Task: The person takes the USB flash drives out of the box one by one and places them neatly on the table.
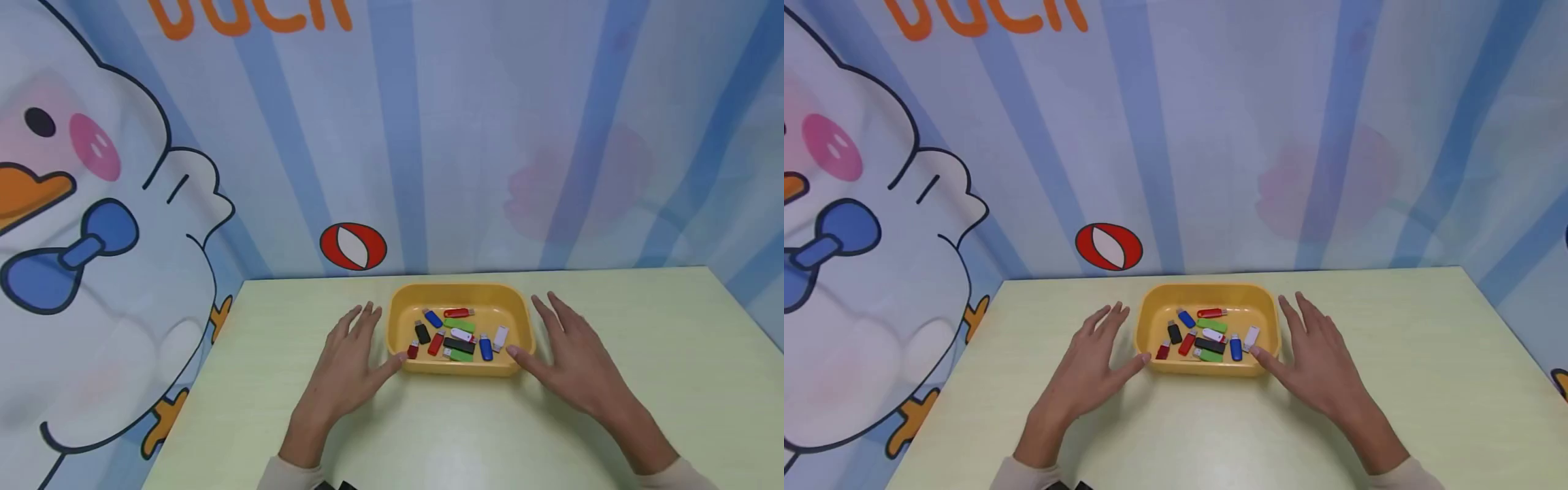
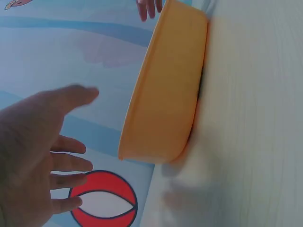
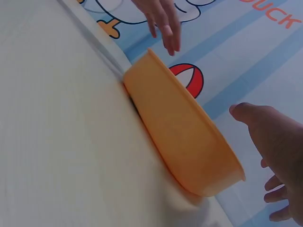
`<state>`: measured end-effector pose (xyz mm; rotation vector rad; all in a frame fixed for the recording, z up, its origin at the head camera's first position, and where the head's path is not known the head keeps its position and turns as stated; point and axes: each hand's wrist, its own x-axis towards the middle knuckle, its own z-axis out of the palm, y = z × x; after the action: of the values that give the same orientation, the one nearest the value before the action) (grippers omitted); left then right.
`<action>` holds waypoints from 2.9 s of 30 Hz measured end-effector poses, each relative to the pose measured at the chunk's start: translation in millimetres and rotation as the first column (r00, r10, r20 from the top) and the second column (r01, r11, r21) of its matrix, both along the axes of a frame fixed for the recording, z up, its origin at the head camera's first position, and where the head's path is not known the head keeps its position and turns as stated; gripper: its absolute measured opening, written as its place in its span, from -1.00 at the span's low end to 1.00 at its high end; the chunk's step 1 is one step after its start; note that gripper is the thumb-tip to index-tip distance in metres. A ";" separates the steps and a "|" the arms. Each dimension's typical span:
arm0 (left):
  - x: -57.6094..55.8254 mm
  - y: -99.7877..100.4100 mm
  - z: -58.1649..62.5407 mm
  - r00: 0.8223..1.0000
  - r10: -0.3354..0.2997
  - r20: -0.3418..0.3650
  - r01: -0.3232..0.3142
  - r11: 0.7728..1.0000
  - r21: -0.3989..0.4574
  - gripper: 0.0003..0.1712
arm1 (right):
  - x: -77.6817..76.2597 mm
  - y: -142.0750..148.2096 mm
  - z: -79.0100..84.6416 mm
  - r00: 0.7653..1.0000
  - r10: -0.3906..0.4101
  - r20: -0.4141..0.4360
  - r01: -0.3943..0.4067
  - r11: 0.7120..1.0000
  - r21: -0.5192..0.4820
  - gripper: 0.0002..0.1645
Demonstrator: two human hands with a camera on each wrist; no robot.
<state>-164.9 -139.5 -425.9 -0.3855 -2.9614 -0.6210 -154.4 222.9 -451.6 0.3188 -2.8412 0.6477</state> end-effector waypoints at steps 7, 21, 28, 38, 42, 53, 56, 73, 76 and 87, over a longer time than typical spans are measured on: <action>-20.5 19.9 7.6 0.992 -0.120 -0.031 0.119 0.993 -0.017 -0.41 | 2.6 -10.0 -7.6 0.994 0.029 0.105 -0.030 1.000 0.007 0.20; -68.3 58.2 8.4 0.980 -0.184 0.083 0.201 0.907 -0.370 -0.55 | -1.1 -13.2 -0.1 0.988 0.056 0.143 -0.059 0.998 0.018 0.28; -70.4 64.4 -7.3 0.975 -0.179 0.134 0.219 0.887 -0.407 -0.53 | 3.1 -13.1 -4.8 0.983 0.066 0.169 -0.072 0.997 0.030 0.38; -75.1 68.6 -13.0 0.975 -0.177 0.137 0.220 0.867 -0.446 -0.62 | 6.7 -5.4 3.7 0.977 0.070 0.203 -0.077 0.997 0.027 0.38; -77.4 72.2 -11.9 0.972 -0.199 0.128 0.236 0.857 -0.457 -0.62 | 7.7 -2.7 5.4 0.972 0.064 0.224 -0.072 0.997 0.027 0.35; -80.5 72.5 -11.2 0.975 -0.192 0.112 0.222 0.864 -0.451 -0.60 | 5.9 -3.6 8.2 0.975 0.078 0.207 -0.088 0.995 0.040 0.33; -78.1 72.7 -4.1 0.977 -0.192 0.092 0.213 0.870 -0.445 -0.56 | 6.4 -2.0 9.9 0.978 0.073 0.196 -0.085 0.995 0.052 0.32; -42.9 54.2 28.5 0.969 -0.248 -0.015 0.241 0.952 -0.189 -0.50 | 6.3 1.9 6.5 0.979 0.058 0.194 -0.073 0.995 0.071 0.29; -36.0 49.5 32.2 0.964 -0.262 -0.040 0.255 0.958 -0.135 -0.49 | 6.1 1.5 6.2 0.981 0.061 0.183 -0.076 0.994 0.075 0.29; -8.5 33.9 35.7 0.959 -0.266 -0.099 0.265 0.964 -0.023 -0.46 | 5.6 -2.6 5.8 0.982 0.068 0.177 -0.080 0.995 0.063 0.29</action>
<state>-173.5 -105.6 -390.1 -0.8008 -2.8393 -0.5918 -148.7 220.3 -445.9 0.3994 -3.0373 0.6205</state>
